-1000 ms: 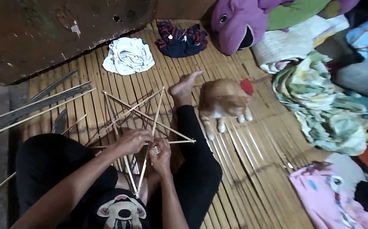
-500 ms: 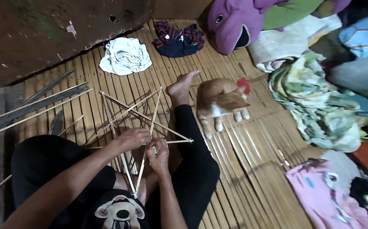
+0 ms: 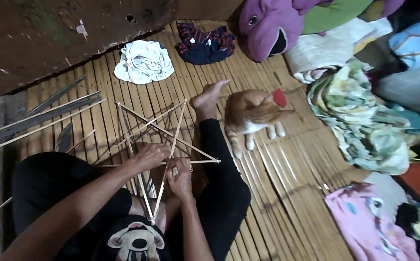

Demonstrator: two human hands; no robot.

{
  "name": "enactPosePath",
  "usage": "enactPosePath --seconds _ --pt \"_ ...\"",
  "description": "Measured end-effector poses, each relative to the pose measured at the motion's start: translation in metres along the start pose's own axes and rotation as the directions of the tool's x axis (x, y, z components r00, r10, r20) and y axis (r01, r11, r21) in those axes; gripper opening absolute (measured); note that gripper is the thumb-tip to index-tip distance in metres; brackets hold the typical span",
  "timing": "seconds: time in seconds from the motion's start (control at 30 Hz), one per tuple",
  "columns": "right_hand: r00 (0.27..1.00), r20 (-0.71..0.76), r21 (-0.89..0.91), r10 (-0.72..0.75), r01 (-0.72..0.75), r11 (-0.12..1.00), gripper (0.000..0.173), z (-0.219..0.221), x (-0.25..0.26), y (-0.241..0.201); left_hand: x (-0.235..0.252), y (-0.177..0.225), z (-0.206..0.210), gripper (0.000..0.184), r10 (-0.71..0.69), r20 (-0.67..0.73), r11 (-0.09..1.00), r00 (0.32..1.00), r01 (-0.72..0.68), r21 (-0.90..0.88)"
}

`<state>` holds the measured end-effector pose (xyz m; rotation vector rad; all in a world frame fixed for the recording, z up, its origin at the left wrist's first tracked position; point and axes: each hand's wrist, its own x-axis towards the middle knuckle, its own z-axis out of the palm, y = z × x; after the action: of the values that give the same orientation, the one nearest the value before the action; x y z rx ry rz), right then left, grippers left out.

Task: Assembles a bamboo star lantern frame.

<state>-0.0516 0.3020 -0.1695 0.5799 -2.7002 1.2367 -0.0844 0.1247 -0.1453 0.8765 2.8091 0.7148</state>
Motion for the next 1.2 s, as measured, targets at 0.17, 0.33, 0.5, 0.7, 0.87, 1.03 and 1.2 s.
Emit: enactPosePath --seconds 0.17,0.33,0.5,0.7,0.87,1.03,1.2 --pt "0.999 0.035 -0.007 0.025 -0.025 1.000 0.008 -0.002 -0.002 0.000 -0.003 -0.007 0.010 0.018 -0.039 -0.026 0.999 0.999 0.039 0.013" --pt "0.998 0.044 0.002 0.039 -0.039 0.999 0.010 -0.003 -0.002 0.000 -0.005 -0.022 -0.011 0.022 -0.203 -0.093 0.979 0.975 0.205 0.018" --pt "0.998 0.033 0.015 0.046 -0.046 0.999 0.009 -0.003 -0.002 0.000 -0.005 -0.019 -0.027 0.026 -0.226 -0.245 0.974 0.943 0.226 -0.028" --pt "0.998 0.025 0.015 0.051 -0.051 0.999 0.008 -0.002 -0.001 -0.001 -0.008 -0.005 0.000 0.015 0.034 -0.028 0.996 0.999 -0.036 -0.083" --pt "0.997 0.029 0.025 0.068 -0.069 0.997 0.007 -0.002 -0.001 -0.001 -0.007 -0.006 0.007 0.015 0.075 -0.056 0.995 0.996 -0.078 -0.062" --pt "0.998 0.010 0.030 0.061 -0.062 0.998 0.007 -0.001 -0.002 -0.001 -0.005 -0.005 0.001 0.013 0.018 -0.039 0.988 0.999 -0.023 -0.154" --pt "0.998 0.014 0.030 0.066 -0.066 0.997 0.007 0.000 -0.001 0.000 0.004 0.000 -0.022 0.016 -0.280 0.272 0.832 0.921 0.374 -0.409"
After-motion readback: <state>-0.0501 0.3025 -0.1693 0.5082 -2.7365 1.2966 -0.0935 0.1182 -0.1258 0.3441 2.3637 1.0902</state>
